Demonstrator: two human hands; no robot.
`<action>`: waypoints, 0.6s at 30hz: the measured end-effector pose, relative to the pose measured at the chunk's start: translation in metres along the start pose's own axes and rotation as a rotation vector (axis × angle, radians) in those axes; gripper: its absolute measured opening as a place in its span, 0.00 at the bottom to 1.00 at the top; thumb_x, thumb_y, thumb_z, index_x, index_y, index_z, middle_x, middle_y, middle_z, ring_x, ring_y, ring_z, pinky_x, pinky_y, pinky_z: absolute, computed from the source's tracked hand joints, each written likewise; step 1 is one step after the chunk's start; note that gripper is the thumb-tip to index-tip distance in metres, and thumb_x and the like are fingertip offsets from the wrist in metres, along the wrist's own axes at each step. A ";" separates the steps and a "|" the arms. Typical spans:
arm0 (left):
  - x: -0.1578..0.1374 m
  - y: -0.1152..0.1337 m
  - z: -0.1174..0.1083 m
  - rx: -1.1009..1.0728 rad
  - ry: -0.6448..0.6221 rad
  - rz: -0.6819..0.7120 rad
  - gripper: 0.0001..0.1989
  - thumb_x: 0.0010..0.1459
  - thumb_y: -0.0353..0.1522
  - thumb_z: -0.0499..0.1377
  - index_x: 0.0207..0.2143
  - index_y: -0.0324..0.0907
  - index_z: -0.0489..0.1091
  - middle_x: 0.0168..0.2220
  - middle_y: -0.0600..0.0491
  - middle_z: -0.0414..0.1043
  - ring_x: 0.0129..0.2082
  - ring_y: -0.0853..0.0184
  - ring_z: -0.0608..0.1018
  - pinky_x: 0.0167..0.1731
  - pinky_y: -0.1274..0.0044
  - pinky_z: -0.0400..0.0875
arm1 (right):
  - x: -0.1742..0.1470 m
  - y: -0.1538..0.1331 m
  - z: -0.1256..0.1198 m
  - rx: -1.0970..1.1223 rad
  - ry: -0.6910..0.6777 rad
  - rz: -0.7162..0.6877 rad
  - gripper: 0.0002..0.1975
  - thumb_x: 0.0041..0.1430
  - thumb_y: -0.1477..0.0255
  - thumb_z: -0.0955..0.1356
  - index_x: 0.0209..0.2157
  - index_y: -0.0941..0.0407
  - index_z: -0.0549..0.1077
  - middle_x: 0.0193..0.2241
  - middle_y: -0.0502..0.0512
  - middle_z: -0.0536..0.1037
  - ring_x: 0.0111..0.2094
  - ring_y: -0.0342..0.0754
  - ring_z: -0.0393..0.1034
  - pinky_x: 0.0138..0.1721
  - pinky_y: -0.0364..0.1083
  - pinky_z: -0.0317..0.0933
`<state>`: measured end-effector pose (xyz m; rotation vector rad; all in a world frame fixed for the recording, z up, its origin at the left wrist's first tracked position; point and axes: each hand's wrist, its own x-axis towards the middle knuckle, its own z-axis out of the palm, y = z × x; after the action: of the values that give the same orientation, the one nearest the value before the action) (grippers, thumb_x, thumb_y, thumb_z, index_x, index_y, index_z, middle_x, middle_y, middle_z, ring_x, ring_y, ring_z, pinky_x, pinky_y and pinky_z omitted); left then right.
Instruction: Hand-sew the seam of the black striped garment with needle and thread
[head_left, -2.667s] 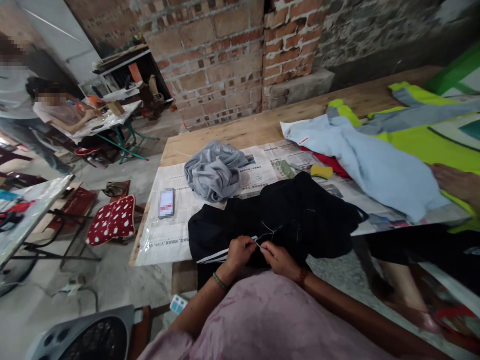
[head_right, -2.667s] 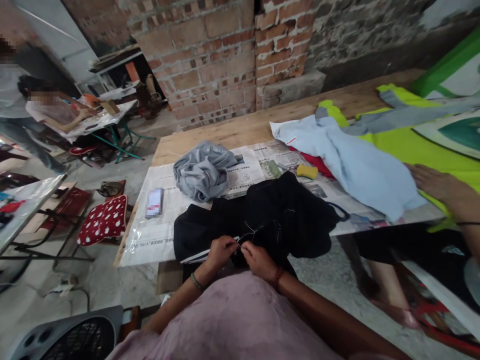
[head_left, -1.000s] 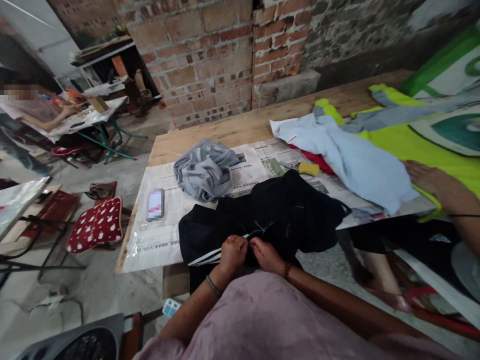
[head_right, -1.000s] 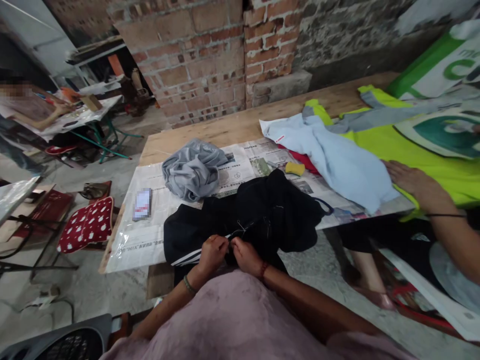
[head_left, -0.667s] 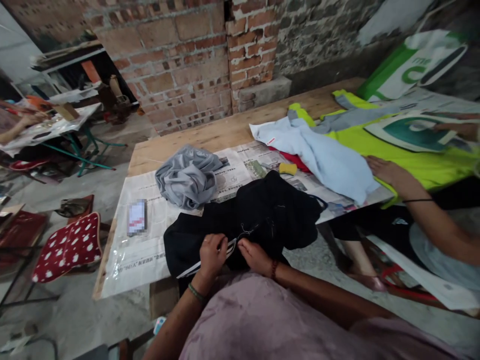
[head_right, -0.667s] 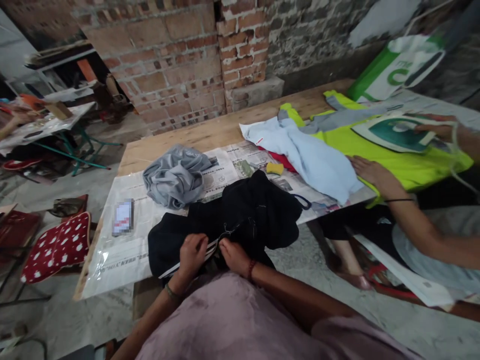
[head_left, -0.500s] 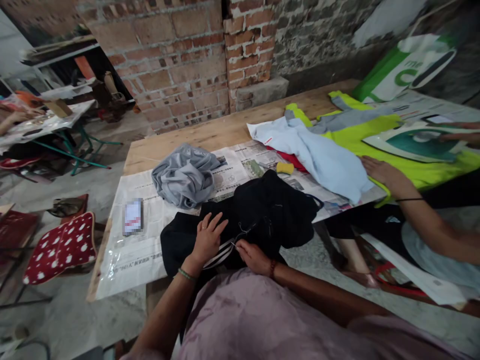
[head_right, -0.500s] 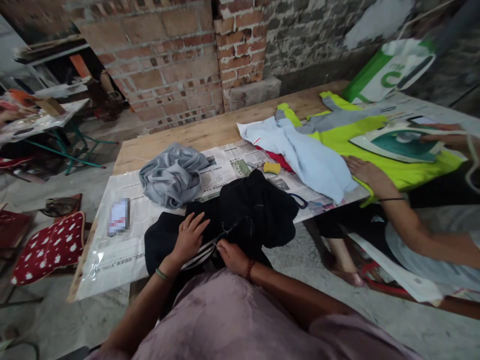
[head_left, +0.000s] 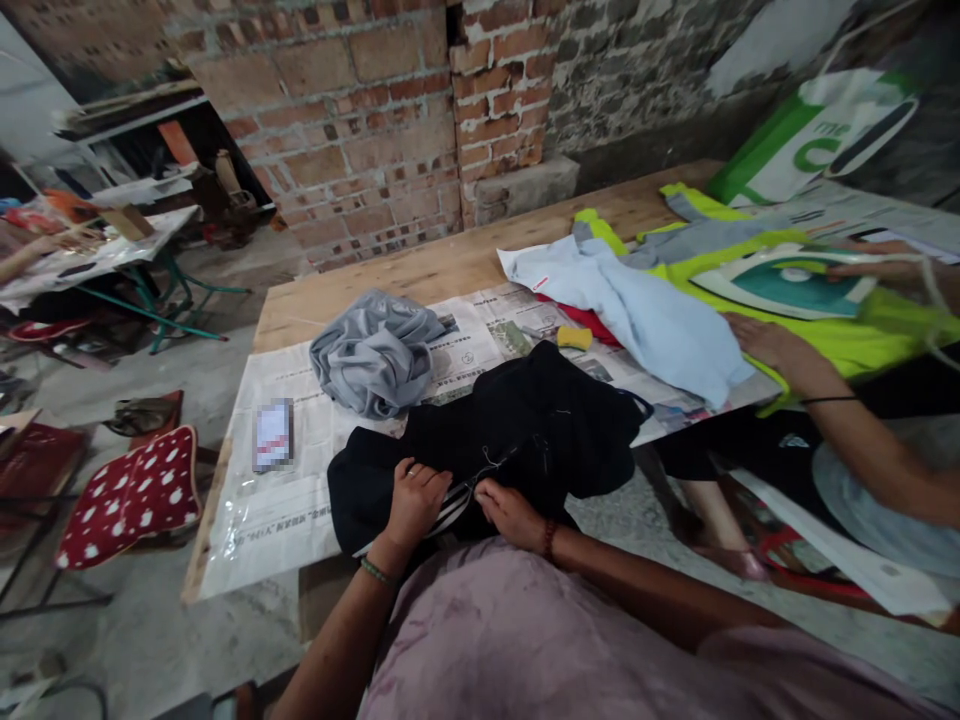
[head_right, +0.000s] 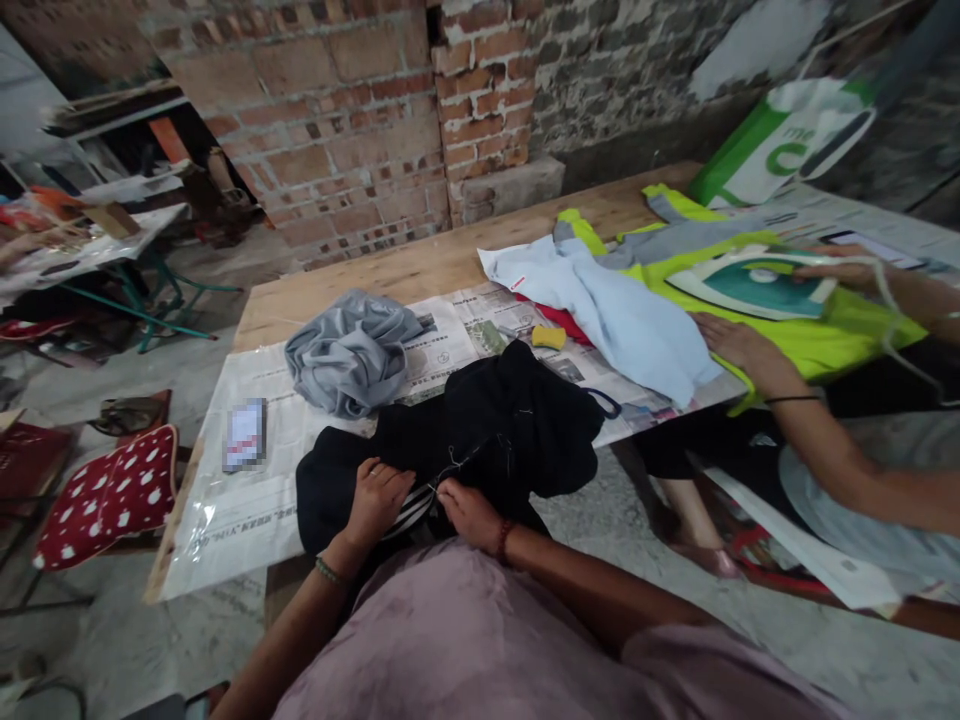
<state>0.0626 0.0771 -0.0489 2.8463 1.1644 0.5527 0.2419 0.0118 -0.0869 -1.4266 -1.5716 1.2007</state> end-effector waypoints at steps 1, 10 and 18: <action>-0.001 0.003 0.000 0.007 -0.004 -0.005 0.10 0.59 0.29 0.51 0.33 0.44 0.72 0.26 0.54 0.72 0.31 0.69 0.71 0.48 0.69 0.55 | 0.000 0.000 0.000 -0.001 0.000 0.001 0.10 0.59 0.70 0.56 0.27 0.56 0.62 0.16 0.43 0.60 0.20 0.39 0.56 0.23 0.39 0.50; 0.007 0.016 0.004 0.036 -0.009 -0.104 0.13 0.52 0.30 0.57 0.43 0.47 0.69 0.46 0.50 0.67 0.49 0.58 0.64 0.47 0.65 0.53 | -0.003 0.005 0.002 0.005 0.005 -0.045 0.10 0.59 0.69 0.56 0.29 0.56 0.63 0.17 0.44 0.62 0.20 0.39 0.57 0.25 0.40 0.53; 0.003 0.004 0.012 -0.014 0.049 -0.287 0.15 0.54 0.23 0.52 0.40 0.46 0.70 0.41 0.51 0.72 0.42 0.64 0.69 0.47 0.66 0.54 | -0.006 0.009 0.006 0.030 -0.001 0.024 0.12 0.59 0.64 0.56 0.30 0.55 0.63 0.17 0.45 0.62 0.20 0.40 0.57 0.22 0.40 0.53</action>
<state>0.0711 0.0781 -0.0588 2.5993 1.5333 0.6119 0.2407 0.0044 -0.0970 -1.4298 -1.5353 1.2341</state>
